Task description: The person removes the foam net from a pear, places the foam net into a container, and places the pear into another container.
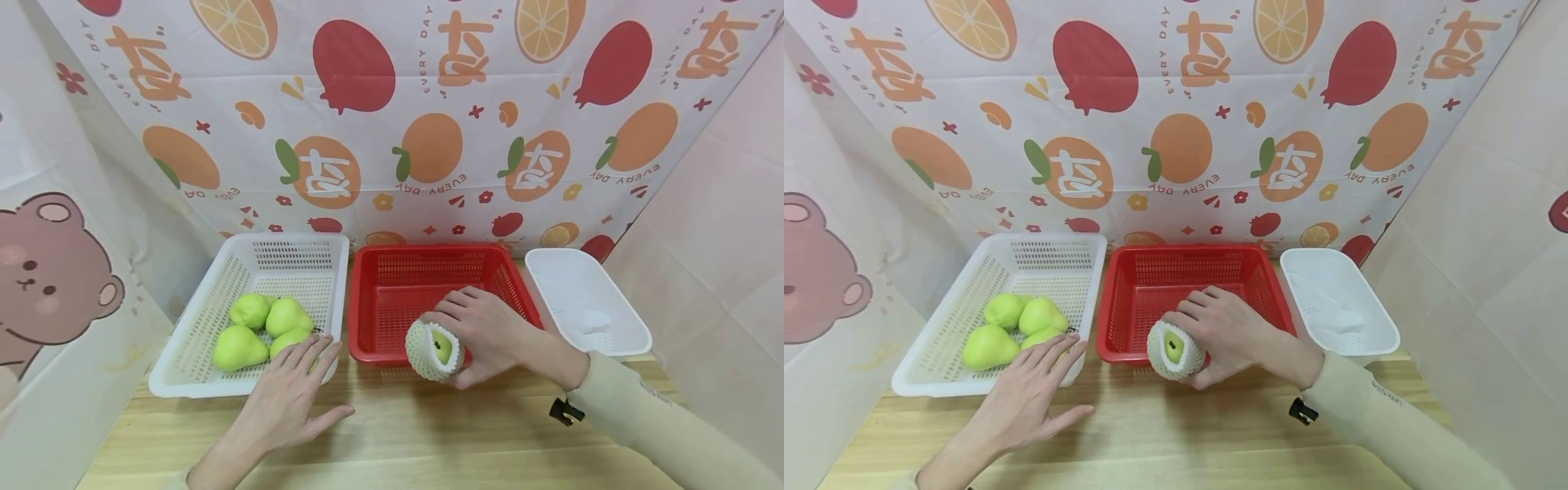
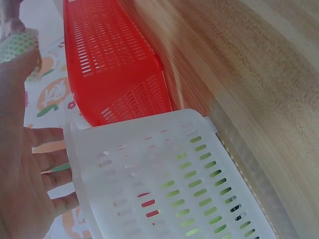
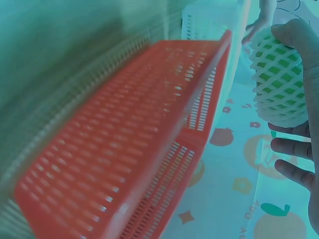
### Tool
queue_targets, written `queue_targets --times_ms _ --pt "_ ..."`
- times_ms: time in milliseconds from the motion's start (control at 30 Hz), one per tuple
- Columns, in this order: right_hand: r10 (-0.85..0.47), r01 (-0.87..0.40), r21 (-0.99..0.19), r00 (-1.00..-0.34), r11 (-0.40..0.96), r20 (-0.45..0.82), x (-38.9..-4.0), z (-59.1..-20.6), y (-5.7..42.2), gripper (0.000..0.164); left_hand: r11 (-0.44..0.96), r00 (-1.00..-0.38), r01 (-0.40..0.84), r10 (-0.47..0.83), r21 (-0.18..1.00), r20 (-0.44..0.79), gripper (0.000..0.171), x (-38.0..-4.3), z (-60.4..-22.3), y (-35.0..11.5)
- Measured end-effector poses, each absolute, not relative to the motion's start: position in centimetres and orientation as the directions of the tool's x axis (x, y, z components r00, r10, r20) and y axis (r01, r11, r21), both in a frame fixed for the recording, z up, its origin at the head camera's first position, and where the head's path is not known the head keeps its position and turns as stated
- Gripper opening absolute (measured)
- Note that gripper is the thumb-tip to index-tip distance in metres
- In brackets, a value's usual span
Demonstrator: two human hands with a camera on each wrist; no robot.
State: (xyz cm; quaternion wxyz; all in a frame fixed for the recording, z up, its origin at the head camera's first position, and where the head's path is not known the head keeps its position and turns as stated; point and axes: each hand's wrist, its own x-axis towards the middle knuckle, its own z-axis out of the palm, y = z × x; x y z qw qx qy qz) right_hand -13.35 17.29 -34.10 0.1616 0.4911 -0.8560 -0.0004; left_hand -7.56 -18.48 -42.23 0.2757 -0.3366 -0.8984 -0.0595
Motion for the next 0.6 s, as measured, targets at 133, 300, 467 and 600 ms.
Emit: queue_targets --times_ms 133,300,467,600 --pt "-0.849 -0.855 0.162 -0.433 0.493 0.303 -12.4 -35.0 17.6 0.087 0.763 -0.619 0.640 0.577 -0.083 0.532 0.097 -7.6 -42.3 -18.4" --pt "-0.843 -0.856 0.147 -0.435 0.497 0.317 -11.2 -36.2 17.7 0.090 0.762 -0.614 0.641 0.583 -0.096 0.532 0.097 -7.5 -42.3 -18.4" --pt "-0.835 -0.860 0.107 -0.446 0.500 0.323 -10.1 -37.8 17.6 0.090 0.760 -0.614 0.643 0.587 -0.096 0.528 0.096 -7.4 -42.4 -18.4" --pt "-0.841 -0.873 0.101 -0.421 0.478 0.341 -9.5 -39.1 17.4 0.092 0.758 -0.616 0.646 0.589 -0.093 0.522 0.094 -7.4 -42.5 -18.3"
